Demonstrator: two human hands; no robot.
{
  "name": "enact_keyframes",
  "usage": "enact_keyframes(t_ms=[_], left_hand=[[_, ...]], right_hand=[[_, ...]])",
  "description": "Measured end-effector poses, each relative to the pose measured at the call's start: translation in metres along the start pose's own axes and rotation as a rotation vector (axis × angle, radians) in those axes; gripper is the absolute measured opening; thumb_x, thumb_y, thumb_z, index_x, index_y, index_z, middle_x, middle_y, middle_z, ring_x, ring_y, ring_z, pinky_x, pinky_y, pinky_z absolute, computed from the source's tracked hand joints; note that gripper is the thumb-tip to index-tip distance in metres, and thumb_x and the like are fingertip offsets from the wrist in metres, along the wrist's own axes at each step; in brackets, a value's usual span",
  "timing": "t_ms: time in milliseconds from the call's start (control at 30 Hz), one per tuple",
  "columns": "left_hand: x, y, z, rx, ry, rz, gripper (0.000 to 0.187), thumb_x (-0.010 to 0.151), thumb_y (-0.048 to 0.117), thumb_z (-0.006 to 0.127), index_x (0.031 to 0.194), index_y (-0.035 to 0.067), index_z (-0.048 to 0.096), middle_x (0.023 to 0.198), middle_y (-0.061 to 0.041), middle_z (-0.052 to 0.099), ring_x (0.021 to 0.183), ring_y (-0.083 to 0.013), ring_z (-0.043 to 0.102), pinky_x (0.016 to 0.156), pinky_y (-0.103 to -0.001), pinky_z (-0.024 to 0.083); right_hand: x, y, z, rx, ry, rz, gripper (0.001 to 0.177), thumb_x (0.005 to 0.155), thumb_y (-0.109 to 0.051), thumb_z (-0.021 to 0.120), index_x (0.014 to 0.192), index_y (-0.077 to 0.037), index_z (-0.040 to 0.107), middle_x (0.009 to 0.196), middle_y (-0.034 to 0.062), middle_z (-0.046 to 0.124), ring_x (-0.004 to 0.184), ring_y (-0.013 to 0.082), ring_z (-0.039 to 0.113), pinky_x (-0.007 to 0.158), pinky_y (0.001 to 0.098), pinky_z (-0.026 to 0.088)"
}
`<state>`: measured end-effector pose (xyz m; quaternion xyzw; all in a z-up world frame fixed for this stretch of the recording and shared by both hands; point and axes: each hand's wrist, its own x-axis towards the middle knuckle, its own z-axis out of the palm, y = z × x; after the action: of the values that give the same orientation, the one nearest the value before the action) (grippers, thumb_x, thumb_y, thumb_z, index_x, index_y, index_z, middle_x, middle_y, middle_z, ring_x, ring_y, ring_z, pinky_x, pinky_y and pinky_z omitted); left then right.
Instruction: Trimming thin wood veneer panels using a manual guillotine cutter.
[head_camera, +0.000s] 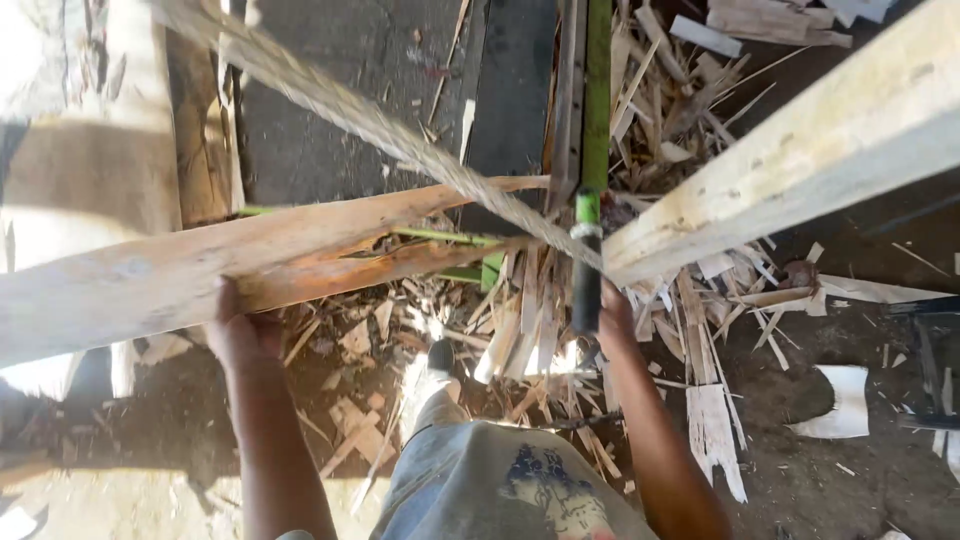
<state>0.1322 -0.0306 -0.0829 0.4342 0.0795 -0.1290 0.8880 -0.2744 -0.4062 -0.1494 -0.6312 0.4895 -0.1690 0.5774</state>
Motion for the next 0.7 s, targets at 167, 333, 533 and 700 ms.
enact_keyframes(t_ms=[167,333,533,700], left_hand=[[0.08,-0.053,0.045,-0.11,0.099,-0.187,0.039,0.104,0.025,0.064,0.132,-0.001,0.06,0.116,-0.014,0.072,0.1,-0.0286,0.076,0.083,-0.046,0.069],[0.121,-0.188,0.09,-0.134,-0.004,-0.4,0.038,0.101,0.031,0.064,0.124,0.0,0.062,0.113,-0.013,0.071,0.099,-0.0279,0.074,0.082,-0.044,0.069],[0.119,-0.307,0.201,-0.125,-0.066,-0.632,0.039,0.098,0.034,0.066,0.115,-0.001,0.062,0.109,-0.016,0.068,0.1,-0.0313,0.071,0.084,-0.046,0.068],[0.118,-0.267,0.214,-0.054,0.105,-0.726,0.031,0.097,0.025,0.066,0.12,0.004,0.06,0.114,-0.018,0.067,0.105,-0.0354,0.067,0.089,-0.049,0.062]], right_hand=[[-0.042,-0.01,-0.027,0.527,-0.01,0.081,0.053,0.099,-0.024,0.056,0.148,-0.001,0.053,0.129,0.0142,0.07,0.11,0.0207,0.07,0.092,0.0371,0.06],[-0.071,-0.105,-0.035,0.781,-0.272,-0.001,0.079,0.089,-0.023,0.07,0.156,0.003,0.038,0.146,0.0215,0.056,0.127,0.0266,0.06,0.09,0.0336,0.053],[-0.064,-0.183,-0.002,0.174,-0.113,0.186,0.098,0.075,-0.009,0.076,0.162,-0.017,0.031,0.13,0.0206,0.058,0.108,0.0281,0.063,0.083,0.0406,0.059],[-0.045,-0.17,0.019,-0.012,-0.041,0.275,0.101,0.071,-0.003,0.069,0.161,-0.022,0.026,0.111,0.0229,0.059,0.082,0.0297,0.063,0.061,0.0433,0.059]])
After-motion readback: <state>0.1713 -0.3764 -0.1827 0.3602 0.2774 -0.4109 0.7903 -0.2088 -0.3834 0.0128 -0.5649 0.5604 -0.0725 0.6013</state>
